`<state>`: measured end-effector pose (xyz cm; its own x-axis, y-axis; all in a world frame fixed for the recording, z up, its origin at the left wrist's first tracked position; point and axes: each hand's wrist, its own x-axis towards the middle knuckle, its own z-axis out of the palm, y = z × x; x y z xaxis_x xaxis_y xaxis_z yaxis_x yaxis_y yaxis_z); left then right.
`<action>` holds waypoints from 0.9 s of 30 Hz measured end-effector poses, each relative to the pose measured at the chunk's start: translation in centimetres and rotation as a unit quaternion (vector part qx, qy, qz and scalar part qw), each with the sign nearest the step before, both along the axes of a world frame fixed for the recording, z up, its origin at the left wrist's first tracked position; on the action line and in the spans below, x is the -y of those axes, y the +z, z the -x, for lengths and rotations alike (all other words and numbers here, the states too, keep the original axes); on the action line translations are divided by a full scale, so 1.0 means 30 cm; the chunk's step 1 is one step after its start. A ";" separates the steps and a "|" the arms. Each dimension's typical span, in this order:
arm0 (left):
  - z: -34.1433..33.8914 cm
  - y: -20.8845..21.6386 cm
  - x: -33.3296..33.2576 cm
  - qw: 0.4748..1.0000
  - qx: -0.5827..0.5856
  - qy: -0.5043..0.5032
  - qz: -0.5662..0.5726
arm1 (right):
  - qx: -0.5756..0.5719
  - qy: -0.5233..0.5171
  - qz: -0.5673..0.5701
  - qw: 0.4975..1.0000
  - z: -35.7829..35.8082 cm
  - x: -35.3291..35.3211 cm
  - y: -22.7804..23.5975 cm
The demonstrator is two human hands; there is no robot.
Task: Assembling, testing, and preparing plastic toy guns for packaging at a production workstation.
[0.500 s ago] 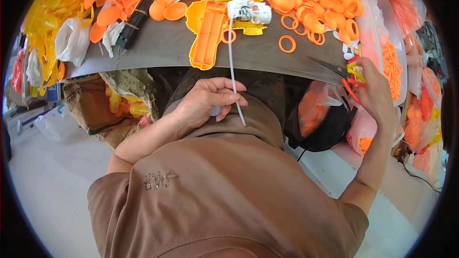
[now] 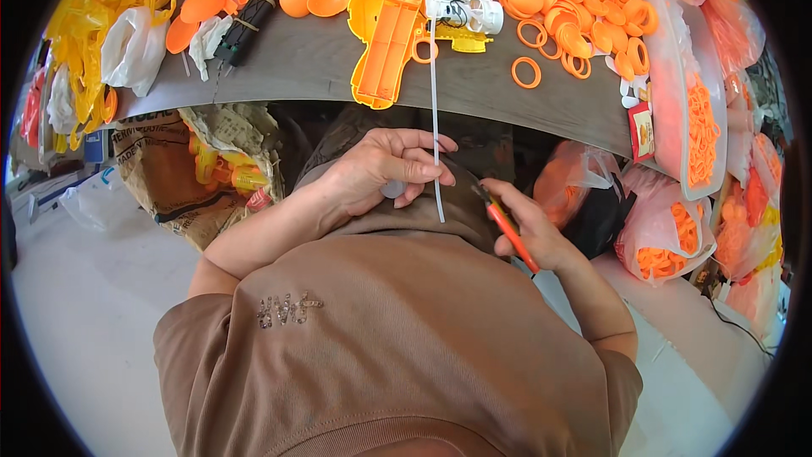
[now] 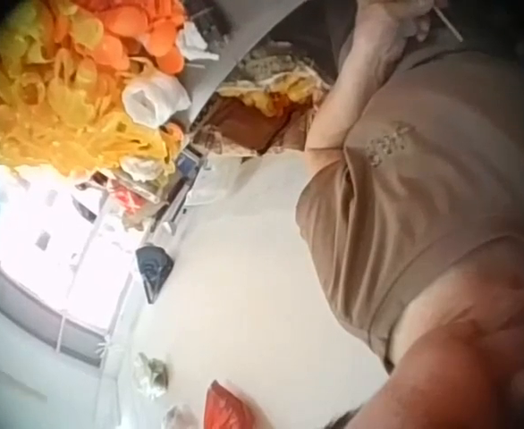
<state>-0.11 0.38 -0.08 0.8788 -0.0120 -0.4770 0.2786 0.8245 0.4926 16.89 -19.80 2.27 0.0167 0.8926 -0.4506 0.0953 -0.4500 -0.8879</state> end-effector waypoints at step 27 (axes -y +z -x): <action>-0.014 0.008 0.001 1.000 -0.016 -0.009 -0.020 | 0.172 0.041 -0.136 0.975 -0.002 -0.023 -0.026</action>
